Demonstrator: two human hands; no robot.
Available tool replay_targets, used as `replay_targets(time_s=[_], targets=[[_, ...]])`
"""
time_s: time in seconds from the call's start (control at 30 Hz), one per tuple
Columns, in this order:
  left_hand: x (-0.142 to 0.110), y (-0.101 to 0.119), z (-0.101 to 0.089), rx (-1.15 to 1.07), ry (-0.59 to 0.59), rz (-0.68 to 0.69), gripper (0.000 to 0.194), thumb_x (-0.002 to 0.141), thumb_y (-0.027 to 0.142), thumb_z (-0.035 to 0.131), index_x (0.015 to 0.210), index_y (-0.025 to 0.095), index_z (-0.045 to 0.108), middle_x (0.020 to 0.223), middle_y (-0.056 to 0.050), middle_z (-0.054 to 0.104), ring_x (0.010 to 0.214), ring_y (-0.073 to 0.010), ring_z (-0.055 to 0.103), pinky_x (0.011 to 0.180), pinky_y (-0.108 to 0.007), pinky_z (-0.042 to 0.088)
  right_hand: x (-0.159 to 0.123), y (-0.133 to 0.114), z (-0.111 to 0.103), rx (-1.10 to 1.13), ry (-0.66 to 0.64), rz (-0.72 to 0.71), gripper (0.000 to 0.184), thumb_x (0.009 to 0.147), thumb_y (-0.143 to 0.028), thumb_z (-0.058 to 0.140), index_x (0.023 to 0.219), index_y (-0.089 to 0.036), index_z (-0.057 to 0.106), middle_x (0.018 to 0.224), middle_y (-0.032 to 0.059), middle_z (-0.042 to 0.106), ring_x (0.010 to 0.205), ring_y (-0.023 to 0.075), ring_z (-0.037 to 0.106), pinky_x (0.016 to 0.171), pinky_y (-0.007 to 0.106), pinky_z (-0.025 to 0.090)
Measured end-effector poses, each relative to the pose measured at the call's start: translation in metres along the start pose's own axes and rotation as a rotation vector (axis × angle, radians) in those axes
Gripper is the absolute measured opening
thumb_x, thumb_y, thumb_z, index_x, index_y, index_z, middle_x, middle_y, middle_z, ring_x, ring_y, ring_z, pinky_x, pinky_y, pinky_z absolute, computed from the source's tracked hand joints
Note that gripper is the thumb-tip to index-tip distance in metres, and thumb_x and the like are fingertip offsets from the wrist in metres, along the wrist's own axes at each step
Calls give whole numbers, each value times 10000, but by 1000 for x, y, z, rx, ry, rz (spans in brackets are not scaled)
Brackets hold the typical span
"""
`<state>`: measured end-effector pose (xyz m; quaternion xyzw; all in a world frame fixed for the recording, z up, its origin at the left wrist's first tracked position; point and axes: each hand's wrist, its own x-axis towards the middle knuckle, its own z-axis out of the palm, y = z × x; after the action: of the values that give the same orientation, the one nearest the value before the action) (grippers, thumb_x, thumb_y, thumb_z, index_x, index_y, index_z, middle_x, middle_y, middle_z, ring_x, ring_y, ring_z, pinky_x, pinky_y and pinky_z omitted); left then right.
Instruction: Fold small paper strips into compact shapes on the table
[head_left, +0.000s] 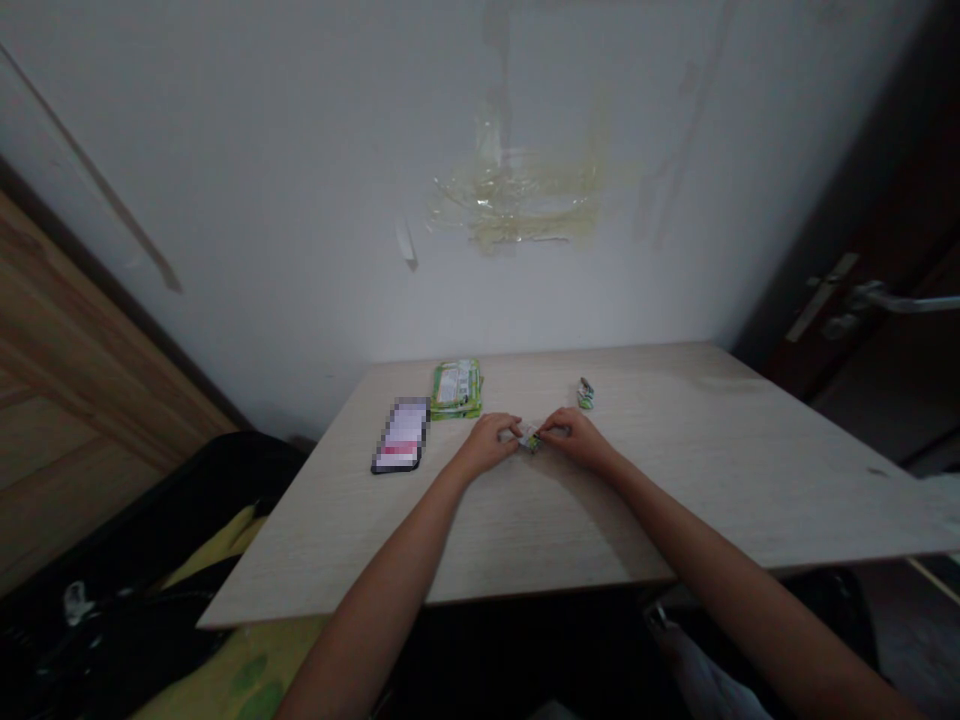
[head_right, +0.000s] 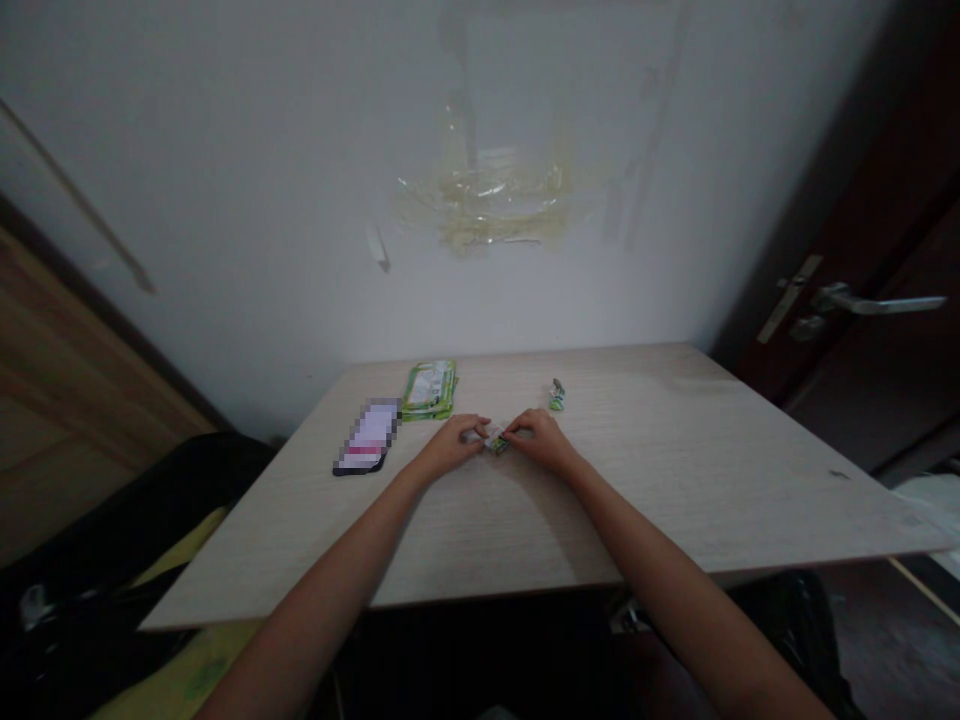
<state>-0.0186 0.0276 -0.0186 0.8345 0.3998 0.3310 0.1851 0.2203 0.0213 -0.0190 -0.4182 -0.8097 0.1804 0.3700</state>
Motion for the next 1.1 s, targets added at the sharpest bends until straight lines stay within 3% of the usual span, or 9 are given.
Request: replay_targets(time_s=[0.17, 0.33, 0.43, 0.7, 1.1], targets=[[1, -2, 5, 32, 38, -10, 96, 783, 271, 744, 854, 208, 730, 1149, -73, 722, 1115, -236, 643, 1013, -394, 462, 0, -1, 4, -53, 49, 21, 149, 806, -333, 729, 864, -201, 768, 898, 73, 717, 905, 228, 631, 882, 361, 459], [1, 2, 7, 52, 96, -51, 223, 738, 233, 785, 951, 204, 722, 1089, -68, 727, 1073, -229, 650, 992, -387, 473, -2, 1, 7, -93, 86, 63, 207, 784, -379, 745, 858, -188, 776, 950, 107, 689, 967, 254, 614, 941, 384, 444], [1, 5, 7, 71, 111, -98, 205, 702, 204, 811, 886, 189, 724, 1093, -84, 723, 1084, -239, 648, 1005, -397, 469, -2, 3, 8, -73, 76, 77, 195, 787, -378, 738, 840, -194, 776, 965, 104, 689, 974, 249, 612, 951, 384, 437], [5, 11, 7, -17, 169, -183, 68, 717, 171, 781, 735, 190, 719, 1119, -86, 729, 1102, -227, 645, 1041, -425, 451, 3, 7, 7, 51, 105, 101, 179, 744, -342, 756, 839, -191, 765, 896, 68, 728, 877, 224, 644, 872, 353, 463], [8, 21, 1, -90, 242, -212, 70, 708, 165, 786, 669, 185, 732, 1083, -74, 749, 1073, -232, 656, 1036, -428, 443, 5, 1, 1, 35, 174, 50, 145, 801, -332, 711, 741, -202, 735, 814, 55, 710, 827, 210, 626, 830, 341, 456]])
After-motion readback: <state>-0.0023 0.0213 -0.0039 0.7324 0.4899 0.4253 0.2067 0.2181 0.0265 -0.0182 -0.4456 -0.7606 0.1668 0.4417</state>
